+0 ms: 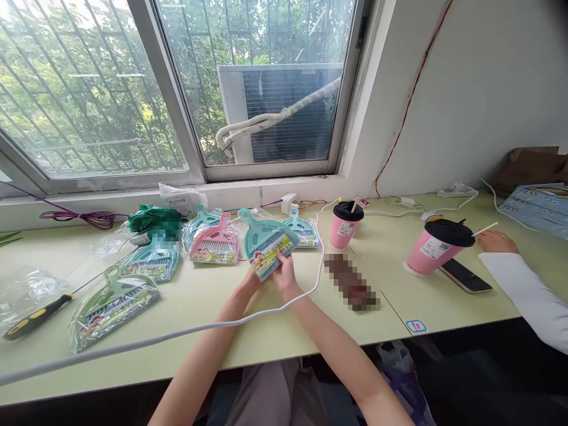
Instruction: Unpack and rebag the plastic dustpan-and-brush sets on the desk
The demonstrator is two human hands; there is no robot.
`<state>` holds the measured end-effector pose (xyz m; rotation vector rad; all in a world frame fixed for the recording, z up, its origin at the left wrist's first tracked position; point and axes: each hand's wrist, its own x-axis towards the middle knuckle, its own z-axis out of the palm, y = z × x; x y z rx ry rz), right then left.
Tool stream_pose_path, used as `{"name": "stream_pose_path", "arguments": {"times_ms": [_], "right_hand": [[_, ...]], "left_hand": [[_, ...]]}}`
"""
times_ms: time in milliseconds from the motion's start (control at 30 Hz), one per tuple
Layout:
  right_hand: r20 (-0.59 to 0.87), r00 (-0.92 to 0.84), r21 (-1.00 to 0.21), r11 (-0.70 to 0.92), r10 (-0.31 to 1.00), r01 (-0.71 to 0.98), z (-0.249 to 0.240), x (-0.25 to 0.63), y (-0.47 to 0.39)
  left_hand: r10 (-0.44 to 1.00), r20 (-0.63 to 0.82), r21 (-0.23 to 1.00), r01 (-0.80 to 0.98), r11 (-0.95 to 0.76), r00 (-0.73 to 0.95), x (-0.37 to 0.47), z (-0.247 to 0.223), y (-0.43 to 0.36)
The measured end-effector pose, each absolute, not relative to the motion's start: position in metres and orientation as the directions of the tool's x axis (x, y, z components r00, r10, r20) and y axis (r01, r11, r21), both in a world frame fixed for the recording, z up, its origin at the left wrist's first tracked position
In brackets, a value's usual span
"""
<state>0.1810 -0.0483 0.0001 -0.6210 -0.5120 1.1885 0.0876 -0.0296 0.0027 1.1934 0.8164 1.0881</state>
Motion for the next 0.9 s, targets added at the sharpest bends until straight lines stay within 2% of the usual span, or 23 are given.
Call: {"name": "stream_pose_path", "arguments": {"times_ms": [100,233,333,467,600,900], "right_hand": [[-0.014,0.479,-0.651,0.356,0.878,-0.671,0.000,0.206,-0.036],[-0.065,0.621,-0.683,0.419,0.781,-0.599,0.002,0.228,-0.029],[-0.070,0.638,-0.694,0.422,0.767,-0.584,0.002,0.230,-0.030],[-0.056,0.634,-0.703,0.420,0.771,-0.573,0.002,0.223,-0.036],[-0.009,0.628,-0.737,0.420,0.778,-0.530,0.004,0.218,-0.038],[-0.032,0.630,-0.721,0.419,0.776,-0.552,0.008,0.225,-0.037]], "left_hand": [[0.931,0.010,0.985,-0.165,0.054,0.365,0.082,0.000,-0.023],[0.880,0.142,0.983,0.037,-0.178,0.453,0.087,-0.001,-0.030],[0.885,0.172,0.943,0.187,-0.275,0.433,0.094,-0.001,-0.038],[0.877,0.212,0.900,0.264,-0.347,0.430,0.094,-0.001,-0.043],[0.886,0.280,0.806,0.412,-0.426,0.368,0.091,0.002,-0.046],[0.845,0.322,0.683,0.514,-0.519,0.426,0.098,0.002,-0.058]]}}
